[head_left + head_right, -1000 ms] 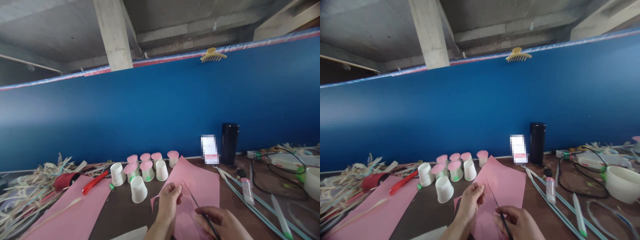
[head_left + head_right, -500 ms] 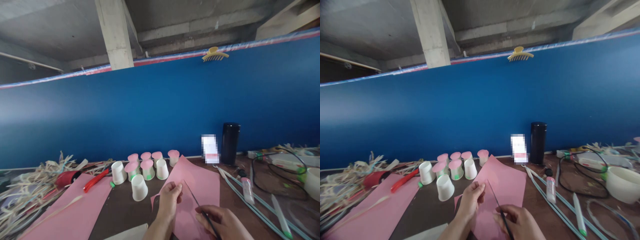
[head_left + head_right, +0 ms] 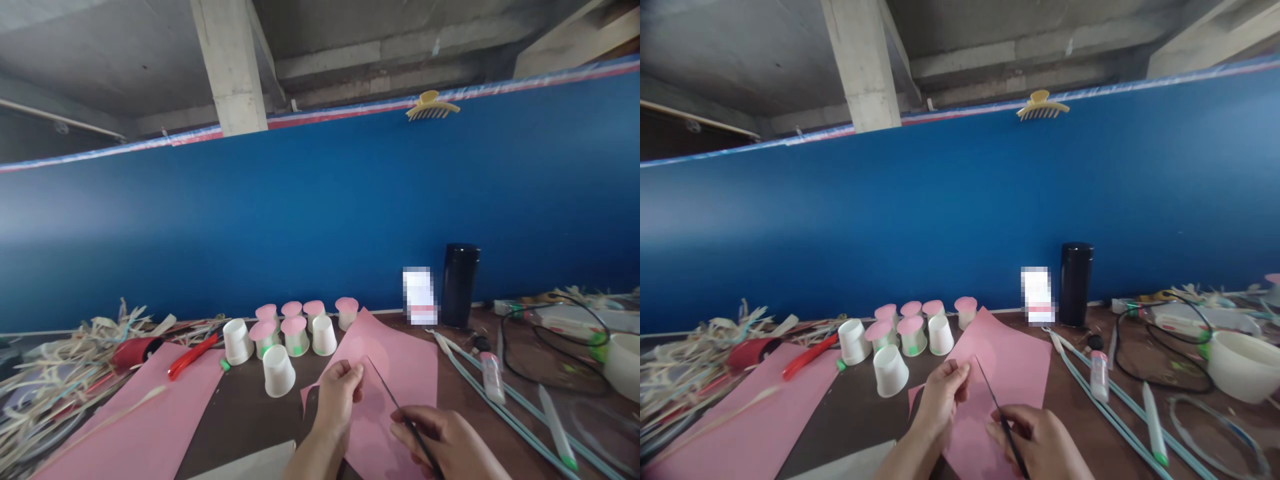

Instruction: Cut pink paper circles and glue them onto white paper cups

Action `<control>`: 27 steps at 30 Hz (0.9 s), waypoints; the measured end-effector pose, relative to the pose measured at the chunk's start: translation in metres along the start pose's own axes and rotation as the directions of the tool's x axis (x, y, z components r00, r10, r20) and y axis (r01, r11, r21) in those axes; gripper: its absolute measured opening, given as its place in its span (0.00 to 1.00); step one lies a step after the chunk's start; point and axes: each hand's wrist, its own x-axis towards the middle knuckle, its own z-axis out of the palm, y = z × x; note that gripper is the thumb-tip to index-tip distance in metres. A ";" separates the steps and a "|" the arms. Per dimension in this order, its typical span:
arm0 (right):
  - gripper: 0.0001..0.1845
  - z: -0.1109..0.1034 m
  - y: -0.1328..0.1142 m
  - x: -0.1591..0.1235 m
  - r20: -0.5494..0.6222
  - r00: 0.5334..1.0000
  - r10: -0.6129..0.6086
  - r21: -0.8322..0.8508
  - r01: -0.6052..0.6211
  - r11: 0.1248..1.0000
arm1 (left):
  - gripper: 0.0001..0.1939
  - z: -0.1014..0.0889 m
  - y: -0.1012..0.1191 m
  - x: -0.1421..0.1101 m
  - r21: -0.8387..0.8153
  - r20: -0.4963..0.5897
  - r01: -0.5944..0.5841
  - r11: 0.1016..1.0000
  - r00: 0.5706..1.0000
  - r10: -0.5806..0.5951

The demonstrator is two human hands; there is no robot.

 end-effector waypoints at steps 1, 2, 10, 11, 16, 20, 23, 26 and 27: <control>0.19 0.000 0.000 0.000 -0.002 1.000 0.003 0.001 -0.003 1.000 | 0.19 0.000 0.000 0.000 0.001 0.002 0.000 1.000 1.000 0.000; 0.18 0.000 -0.001 0.000 -0.002 1.000 0.004 0.006 -0.004 1.000 | 0.19 0.000 0.000 0.000 0.001 0.003 -0.003 1.000 1.000 0.003; 0.18 -0.002 0.005 0.003 -0.002 1.000 0.021 -0.049 -0.021 0.999 | 0.19 0.000 0.007 0.001 0.026 -0.036 0.053 0.998 0.998 -0.052; 0.17 -0.003 0.007 0.003 -0.016 1.000 0.001 -0.109 -0.003 0.994 | 0.19 0.000 0.008 0.001 0.026 -0.056 0.077 0.997 0.996 -0.075; 0.12 -0.013 0.020 0.006 -0.150 0.977 -0.150 -0.475 0.062 0.878 | 0.18 -0.004 0.001 0.004 -0.019 -0.123 0.108 0.994 0.986 -0.109; 0.16 -0.019 0.017 0.005 -0.197 0.970 -0.144 -0.624 -0.011 0.781 | 0.17 -0.005 -0.003 0.005 -0.078 -0.146 0.078 0.994 0.985 -0.089; 0.16 -0.022 0.008 0.002 -0.204 0.976 -0.073 -0.670 -0.085 0.738 | 0.17 -0.004 0.001 0.003 -0.144 -0.139 0.072 0.987 0.986 -0.092; 0.14 -0.024 0.003 0.000 -0.205 0.977 -0.053 -0.700 -0.109 0.706 | 0.17 -0.001 0.008 -0.001 -0.236 -0.154 0.079 0.969 0.981 -0.118; 0.13 -0.025 0.003 -0.001 -0.211 0.976 -0.054 -0.711 -0.115 0.694 | 0.17 0.000 0.010 -0.002 -0.272 -0.157 0.086 0.958 0.979 -0.133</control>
